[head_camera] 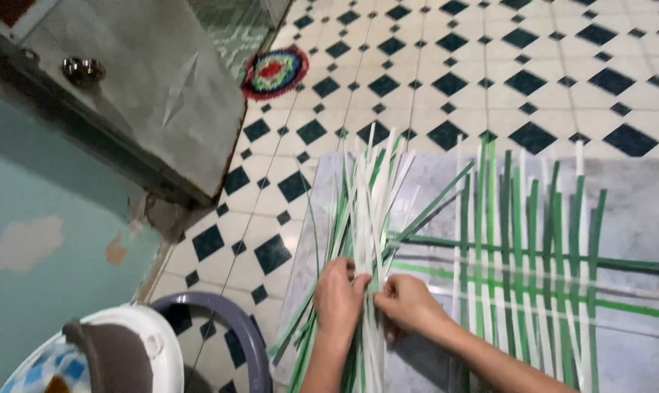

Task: Weaving green and white plastic strips together on a flat surface to create a patterned mat.

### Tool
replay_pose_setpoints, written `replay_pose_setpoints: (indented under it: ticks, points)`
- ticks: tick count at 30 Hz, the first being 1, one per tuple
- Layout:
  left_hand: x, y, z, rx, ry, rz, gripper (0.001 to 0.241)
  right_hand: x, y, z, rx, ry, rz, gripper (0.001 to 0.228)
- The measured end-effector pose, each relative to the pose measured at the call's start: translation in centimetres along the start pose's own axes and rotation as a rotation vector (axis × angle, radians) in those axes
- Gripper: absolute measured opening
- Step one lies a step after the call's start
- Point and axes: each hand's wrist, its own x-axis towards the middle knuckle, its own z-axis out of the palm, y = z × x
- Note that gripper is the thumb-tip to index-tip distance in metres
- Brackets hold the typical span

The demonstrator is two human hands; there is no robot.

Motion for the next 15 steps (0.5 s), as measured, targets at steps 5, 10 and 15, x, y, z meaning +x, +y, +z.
replay_pose_setpoints:
  ticks: [5, 10, 15]
  points:
    - [0.4, -0.9, 0.7, 0.008, -0.010, -0.021, 0.030, -1.5, 1.7, -3.7, 0.150, 0.061, -0.113, 0.018]
    - [3.1, -6.5, 6.3, 0.002, -0.029, -0.009, 0.037, -3.4, 4.1, -11.3, 0.414, 0.178, -0.140, 0.024]
    - [2.5, -1.2, 0.6, 0.234, -0.159, -0.213, 0.053, -10.8, 4.2, -18.8, 0.201, 0.460, -0.192, 0.060]
